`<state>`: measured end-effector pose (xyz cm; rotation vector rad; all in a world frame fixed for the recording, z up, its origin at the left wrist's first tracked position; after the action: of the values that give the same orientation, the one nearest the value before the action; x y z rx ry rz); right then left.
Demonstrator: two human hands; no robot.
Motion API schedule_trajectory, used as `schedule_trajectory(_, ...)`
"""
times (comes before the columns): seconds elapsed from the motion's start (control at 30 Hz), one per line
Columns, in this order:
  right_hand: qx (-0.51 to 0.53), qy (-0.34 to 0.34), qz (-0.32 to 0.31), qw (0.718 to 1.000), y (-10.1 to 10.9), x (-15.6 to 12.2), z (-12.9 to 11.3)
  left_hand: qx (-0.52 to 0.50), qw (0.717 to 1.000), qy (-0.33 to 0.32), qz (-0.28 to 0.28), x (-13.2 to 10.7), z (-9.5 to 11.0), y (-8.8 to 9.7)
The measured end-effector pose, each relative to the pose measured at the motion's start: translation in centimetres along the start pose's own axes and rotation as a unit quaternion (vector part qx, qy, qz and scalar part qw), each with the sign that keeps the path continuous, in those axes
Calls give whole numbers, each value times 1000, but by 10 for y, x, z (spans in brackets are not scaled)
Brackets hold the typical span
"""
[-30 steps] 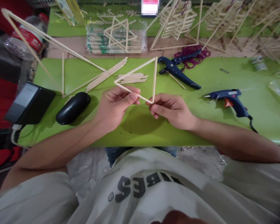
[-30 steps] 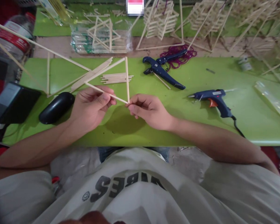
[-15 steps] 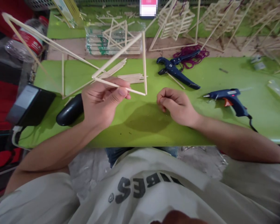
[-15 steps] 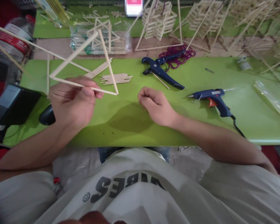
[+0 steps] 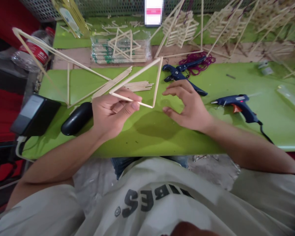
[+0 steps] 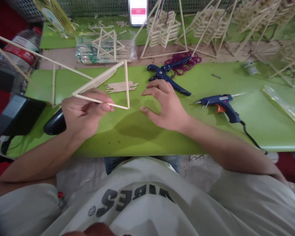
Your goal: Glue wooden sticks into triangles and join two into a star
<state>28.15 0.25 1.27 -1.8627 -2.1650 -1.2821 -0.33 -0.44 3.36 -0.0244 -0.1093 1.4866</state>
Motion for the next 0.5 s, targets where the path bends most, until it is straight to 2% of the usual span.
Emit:
schedule_trajectory(0.07,9,-4,22,1000,2,0,-4,63,995,-76,-23,-3,5,0)
schedule_trajectory(0.13,31,-6,51,998,7,1,-8,117,986,-111,-35,-6,4,2)
schedule_trajectory(0.23,63,-7,80,995,13,3,-9,140,982,-121,-30,-8,0,5)
schedule_trajectory(0.5,138,-74,54,986,12,-3,-13,137,986,-94,-31,-7,3,-2)
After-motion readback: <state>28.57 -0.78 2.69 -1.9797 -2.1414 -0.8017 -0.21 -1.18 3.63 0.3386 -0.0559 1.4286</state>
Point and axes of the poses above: each hand's wrist, its own x-axis towards the middle knuckle, its own y-axis out of the back of the hand, z = x × y, the point moved 4 cm from there along x, towards the middle knuckle, and after that the axes turned 3 degrees about z, right-handed, at the moved point
